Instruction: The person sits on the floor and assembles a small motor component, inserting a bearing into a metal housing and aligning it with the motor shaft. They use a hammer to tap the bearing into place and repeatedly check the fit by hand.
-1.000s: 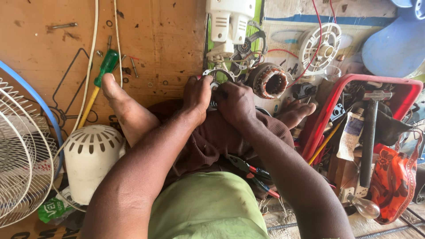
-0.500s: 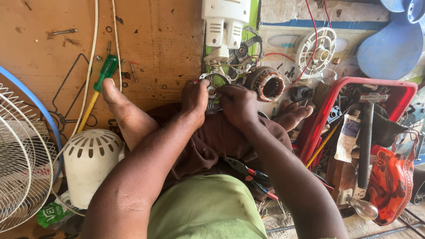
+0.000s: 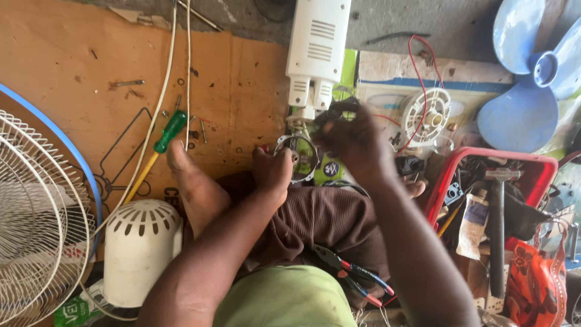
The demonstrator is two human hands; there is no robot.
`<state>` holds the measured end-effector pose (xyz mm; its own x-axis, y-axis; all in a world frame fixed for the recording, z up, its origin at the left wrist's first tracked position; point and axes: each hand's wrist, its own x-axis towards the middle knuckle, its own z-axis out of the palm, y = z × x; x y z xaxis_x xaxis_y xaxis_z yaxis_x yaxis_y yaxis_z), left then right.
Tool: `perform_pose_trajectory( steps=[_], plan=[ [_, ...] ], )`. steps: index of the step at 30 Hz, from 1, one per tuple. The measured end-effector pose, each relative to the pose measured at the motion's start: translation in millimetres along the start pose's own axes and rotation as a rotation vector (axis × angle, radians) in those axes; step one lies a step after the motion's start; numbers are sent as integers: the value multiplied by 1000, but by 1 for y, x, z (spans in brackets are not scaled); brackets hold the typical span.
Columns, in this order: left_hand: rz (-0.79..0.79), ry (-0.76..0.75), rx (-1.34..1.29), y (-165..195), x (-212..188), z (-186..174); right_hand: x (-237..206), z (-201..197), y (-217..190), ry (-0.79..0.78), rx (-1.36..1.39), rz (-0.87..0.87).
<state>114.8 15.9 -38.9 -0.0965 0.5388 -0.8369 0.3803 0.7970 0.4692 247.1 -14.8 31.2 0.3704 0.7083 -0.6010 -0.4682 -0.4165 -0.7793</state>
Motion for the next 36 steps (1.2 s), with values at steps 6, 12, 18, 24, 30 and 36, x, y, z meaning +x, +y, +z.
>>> perform_pose_trajectory(
  steps=[6,12,18,24,30,36],
  plan=[
    [322,138,115,-20,5,-2,41,11,-90,282,-685,-537],
    [269,65,-120,-29,4,-2,107,50,-117,282,-662,-873],
    [314,40,-126,-41,6,1,111,48,-115,154,-1008,-986],
    [195,-41,-131,-42,3,0,101,43,-120,85,-1061,-908],
    [215,-21,-287,-52,7,6,84,7,-124,142,-856,-796],
    [1048,162,709,-53,11,-25,-33,-107,-106,419,-206,-505]
  ],
)
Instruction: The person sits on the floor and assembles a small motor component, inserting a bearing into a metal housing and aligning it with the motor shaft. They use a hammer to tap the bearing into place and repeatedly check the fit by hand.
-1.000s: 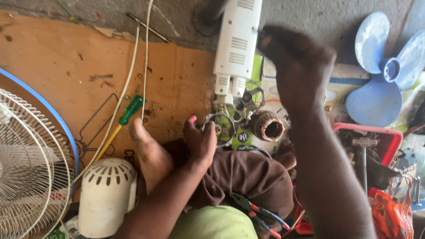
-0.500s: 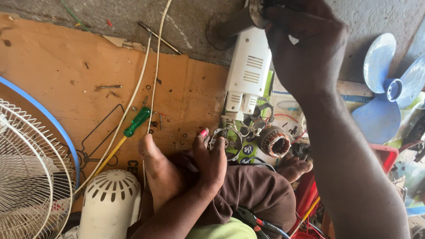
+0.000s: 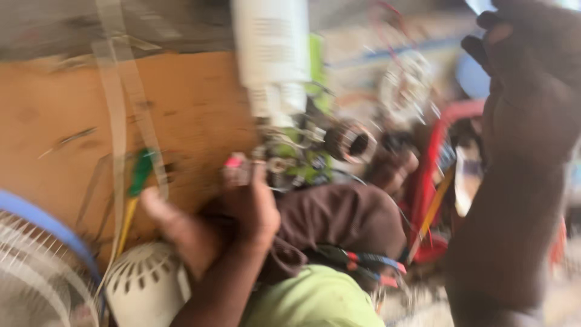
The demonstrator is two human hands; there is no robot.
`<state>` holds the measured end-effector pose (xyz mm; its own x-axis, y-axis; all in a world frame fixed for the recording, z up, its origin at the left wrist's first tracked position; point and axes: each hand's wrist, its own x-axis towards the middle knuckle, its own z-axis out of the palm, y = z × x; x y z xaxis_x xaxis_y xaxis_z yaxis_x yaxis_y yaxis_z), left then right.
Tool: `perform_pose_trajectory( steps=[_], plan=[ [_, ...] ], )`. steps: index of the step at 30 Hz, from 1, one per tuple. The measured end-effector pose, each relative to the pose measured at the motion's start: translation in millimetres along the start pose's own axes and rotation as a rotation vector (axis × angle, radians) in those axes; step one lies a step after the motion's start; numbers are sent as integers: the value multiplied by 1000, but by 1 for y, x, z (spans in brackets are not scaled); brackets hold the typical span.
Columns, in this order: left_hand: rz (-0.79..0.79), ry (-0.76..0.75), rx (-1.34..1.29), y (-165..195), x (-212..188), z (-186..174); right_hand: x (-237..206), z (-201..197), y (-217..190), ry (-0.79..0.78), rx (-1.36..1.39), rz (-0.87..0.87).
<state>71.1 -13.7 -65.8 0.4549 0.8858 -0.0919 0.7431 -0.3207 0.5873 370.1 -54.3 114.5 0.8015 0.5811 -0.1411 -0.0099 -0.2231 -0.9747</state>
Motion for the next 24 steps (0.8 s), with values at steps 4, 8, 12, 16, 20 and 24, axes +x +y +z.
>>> perform_pose_trajectory(
  steps=[4,8,12,16,20,24],
  plan=[
    [237,-239,135,-19,-4,-18,-82,-115,18,327,-337,64],
    [-972,22,-1108,-16,5,-5,-151,-180,66,469,-434,248],
    [-934,-10,-1128,-26,12,-10,-197,-197,125,501,-487,584],
    [-922,-12,-1112,-42,14,-9,-205,-206,165,615,-316,584],
    [-856,-31,-1155,-47,16,-12,-191,-211,178,659,-91,589],
    [-853,-40,-1149,-53,18,-16,-183,-229,182,565,-589,605]
  ],
)
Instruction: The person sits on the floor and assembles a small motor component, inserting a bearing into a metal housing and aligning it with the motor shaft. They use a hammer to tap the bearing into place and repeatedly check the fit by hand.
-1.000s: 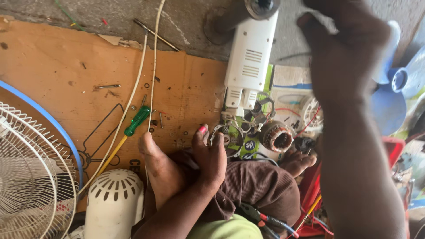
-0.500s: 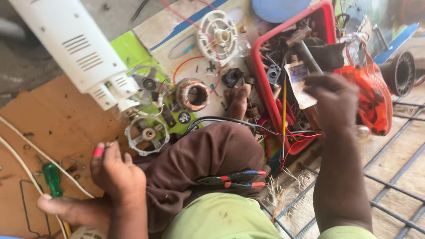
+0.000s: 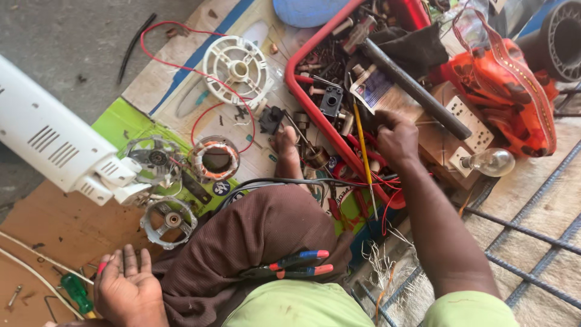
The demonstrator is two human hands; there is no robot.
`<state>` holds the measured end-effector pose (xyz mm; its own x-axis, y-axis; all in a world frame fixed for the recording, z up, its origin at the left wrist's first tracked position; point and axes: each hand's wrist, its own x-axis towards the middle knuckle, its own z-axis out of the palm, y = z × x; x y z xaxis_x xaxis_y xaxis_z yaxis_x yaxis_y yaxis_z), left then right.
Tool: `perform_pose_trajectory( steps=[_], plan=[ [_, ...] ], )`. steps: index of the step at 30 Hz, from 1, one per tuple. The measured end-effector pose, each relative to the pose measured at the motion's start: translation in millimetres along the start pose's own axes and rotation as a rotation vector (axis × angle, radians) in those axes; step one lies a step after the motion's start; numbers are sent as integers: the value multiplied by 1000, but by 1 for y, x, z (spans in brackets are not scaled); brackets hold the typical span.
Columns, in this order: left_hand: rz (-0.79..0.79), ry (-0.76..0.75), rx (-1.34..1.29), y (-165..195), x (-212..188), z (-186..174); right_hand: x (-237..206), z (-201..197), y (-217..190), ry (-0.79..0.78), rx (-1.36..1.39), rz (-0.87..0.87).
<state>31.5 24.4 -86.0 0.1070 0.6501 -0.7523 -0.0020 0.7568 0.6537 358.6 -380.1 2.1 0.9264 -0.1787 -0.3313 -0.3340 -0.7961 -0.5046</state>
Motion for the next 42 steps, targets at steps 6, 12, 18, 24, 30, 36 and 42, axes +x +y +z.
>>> perform_pose_trajectory(
  steps=[6,12,18,24,30,36,42],
  plan=[
    [108,64,42,0,7,-5,37,-40,16,320,104,274],
    [113,39,109,1,16,-13,77,-50,17,361,-621,-385],
    [122,59,64,0,20,-6,86,-56,-3,-252,-532,202],
    [93,51,70,3,15,-2,17,-28,14,-366,-274,287],
    [110,-8,86,5,12,-4,-26,-17,50,-606,-486,241],
    [68,13,34,5,15,-5,44,-45,10,37,-497,-202],
    [59,-19,24,5,15,-8,66,-13,-14,-20,-459,-222]
  ],
)
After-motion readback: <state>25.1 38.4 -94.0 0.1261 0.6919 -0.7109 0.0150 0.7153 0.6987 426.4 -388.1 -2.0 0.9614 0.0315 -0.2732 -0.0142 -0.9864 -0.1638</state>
